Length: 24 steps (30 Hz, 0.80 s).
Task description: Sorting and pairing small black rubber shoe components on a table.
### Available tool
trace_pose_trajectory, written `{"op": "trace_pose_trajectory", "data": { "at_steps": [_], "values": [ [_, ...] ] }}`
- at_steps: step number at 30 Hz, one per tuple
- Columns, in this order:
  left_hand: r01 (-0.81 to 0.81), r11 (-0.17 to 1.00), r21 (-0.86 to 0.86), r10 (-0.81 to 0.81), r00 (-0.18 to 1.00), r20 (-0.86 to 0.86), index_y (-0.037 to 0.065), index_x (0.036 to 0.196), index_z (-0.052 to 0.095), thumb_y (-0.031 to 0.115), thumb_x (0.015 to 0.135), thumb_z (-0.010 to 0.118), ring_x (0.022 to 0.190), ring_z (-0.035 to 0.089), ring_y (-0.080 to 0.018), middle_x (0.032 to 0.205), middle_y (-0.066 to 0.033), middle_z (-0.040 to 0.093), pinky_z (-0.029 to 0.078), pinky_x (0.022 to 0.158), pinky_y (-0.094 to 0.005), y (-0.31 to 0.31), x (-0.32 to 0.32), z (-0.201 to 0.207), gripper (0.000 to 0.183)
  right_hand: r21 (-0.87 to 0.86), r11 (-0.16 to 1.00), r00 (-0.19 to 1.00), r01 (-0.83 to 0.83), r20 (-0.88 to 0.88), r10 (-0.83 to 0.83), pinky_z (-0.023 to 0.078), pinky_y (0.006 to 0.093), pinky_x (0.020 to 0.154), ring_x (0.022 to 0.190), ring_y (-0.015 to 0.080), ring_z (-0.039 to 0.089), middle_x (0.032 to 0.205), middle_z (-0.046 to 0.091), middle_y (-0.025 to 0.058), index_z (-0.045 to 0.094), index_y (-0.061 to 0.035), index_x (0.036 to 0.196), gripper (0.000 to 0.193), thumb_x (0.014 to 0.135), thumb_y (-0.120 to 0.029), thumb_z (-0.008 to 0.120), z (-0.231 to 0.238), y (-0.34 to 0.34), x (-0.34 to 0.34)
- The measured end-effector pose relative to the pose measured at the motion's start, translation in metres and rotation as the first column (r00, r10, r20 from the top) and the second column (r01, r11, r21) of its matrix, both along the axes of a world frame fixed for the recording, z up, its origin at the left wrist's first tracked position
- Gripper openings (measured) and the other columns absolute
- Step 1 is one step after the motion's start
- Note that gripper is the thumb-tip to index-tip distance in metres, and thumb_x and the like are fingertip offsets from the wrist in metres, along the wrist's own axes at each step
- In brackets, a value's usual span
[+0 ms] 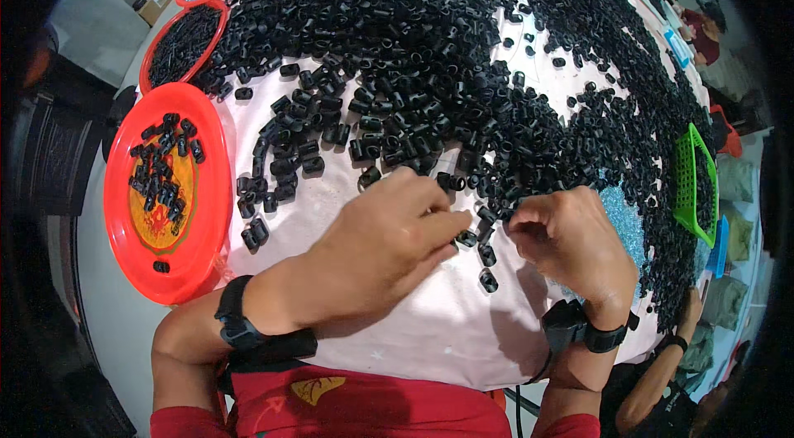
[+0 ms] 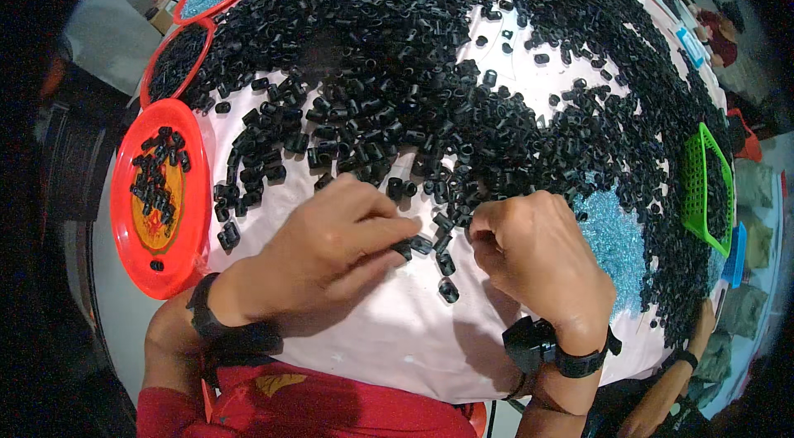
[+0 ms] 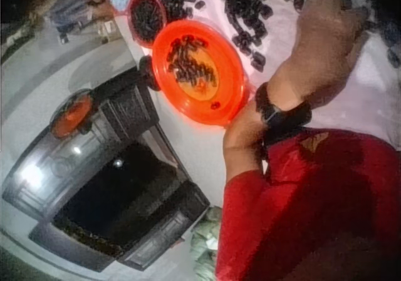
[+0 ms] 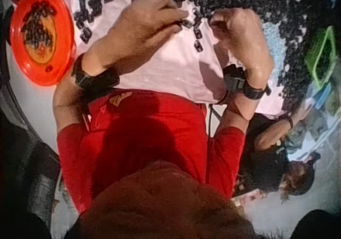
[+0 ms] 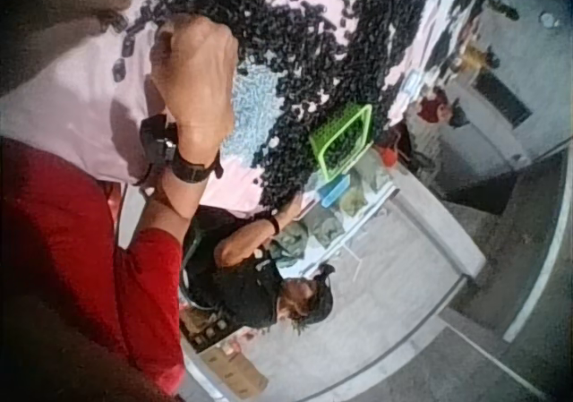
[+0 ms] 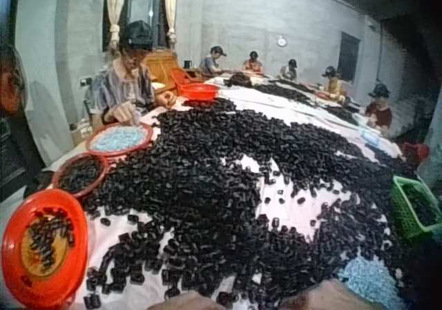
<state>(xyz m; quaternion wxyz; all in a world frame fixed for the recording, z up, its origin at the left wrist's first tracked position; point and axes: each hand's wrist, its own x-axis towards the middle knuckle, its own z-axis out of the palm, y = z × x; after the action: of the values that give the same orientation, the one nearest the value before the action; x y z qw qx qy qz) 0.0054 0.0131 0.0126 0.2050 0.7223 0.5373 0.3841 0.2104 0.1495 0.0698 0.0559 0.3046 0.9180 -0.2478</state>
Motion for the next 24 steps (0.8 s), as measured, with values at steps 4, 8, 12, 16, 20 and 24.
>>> {"op": "trace_pose_trajectory", "data": {
  "at_steps": [4,8,12,16,20,24],
  "values": [
    [-0.002,1.000,-0.026,-0.001,0.994,-0.114,0.003,0.102,0.067,0.004,0.084,0.072,0.090,0.059,-0.0334,0.097,-0.0146,0.059,0.047,0.078,-0.0422,0.005,0.009,-0.001,0.018,-0.008,0.997,0.957,0.080,-0.278,-0.079,0.055,0.0409,0.068,0.071,0.0365,0.070,0.083,0.071,0.0212,0.074,0.0017,0.091,0.015,0.077,0.000,0.070,-0.006,-0.001,-0.002],
    [-0.011,0.998,-0.055,0.007,0.998,-0.065,0.004,0.096,0.063,0.004,0.084,0.072,0.093,0.058,-0.0337,0.096,-0.0142,0.056,0.048,0.077,-0.0433,0.008,0.009,0.005,0.015,-0.102,0.986,0.934,0.129,-0.320,-0.155,0.055,0.0380,0.067,0.071,0.0331,0.071,0.087,0.072,0.0199,0.074,0.0028,0.097,0.017,0.080,0.000,0.071,-0.003,0.000,-0.006],
    [-0.240,0.971,0.021,0.238,0.970,0.053,0.002,0.101,0.065,0.004,0.087,0.070,0.090,0.061,-0.0338,0.094,-0.0154,0.059,0.049,0.074,-0.0435,0.016,0.006,0.002,0.014,-0.133,0.983,0.885,0.129,-0.432,-0.175,0.053,0.0331,0.062,0.069,0.0265,0.069,0.084,0.071,0.0154,0.073,0.0015,0.096,0.014,0.082,-0.003,0.072,-0.008,0.002,-0.008],
    [-0.236,0.972,-0.002,0.236,0.970,-0.062,0.003,0.104,0.069,0.005,0.086,0.072,0.092,0.061,-0.0340,0.095,-0.0142,0.059,0.050,0.076,-0.0431,0.019,0.009,-0.001,0.018,-0.130,0.986,0.868,0.108,-0.471,-0.157,0.049,0.0300,0.057,0.066,0.0213,0.065,0.080,0.068,0.0126,0.074,0.0005,0.096,0.013,0.085,-0.004,0.072,-0.014,0.001,-0.015],
    [-0.254,0.966,-0.046,0.251,0.966,-0.055,0.004,0.107,0.071,0.005,0.086,0.072,0.092,0.060,-0.0320,0.094,-0.0121,0.058,0.049,0.078,-0.0420,0.020,0.005,0.000,0.021,-0.174,0.981,0.855,0.090,-0.491,-0.165,0.048,0.0287,0.057,0.065,0.0178,0.064,0.080,0.067,0.0105,0.074,-0.0002,0.098,0.013,0.086,-0.004,0.072,-0.021,-0.004,-0.021],
    [-0.233,0.972,-0.032,0.229,0.968,-0.103,0.004,0.103,0.071,0.005,0.086,0.072,0.094,0.059,-0.0317,0.095,-0.0119,0.058,0.049,0.078,-0.0413,0.022,0.007,-0.002,0.018,-0.188,0.975,0.831,0.120,-0.519,-0.202,0.048,0.0263,0.056,0.066,0.0133,0.064,0.082,0.069,0.0092,0.075,-0.0006,0.100,0.015,0.085,-0.003,0.073,-0.030,-0.005,-0.023]
  ]
}}
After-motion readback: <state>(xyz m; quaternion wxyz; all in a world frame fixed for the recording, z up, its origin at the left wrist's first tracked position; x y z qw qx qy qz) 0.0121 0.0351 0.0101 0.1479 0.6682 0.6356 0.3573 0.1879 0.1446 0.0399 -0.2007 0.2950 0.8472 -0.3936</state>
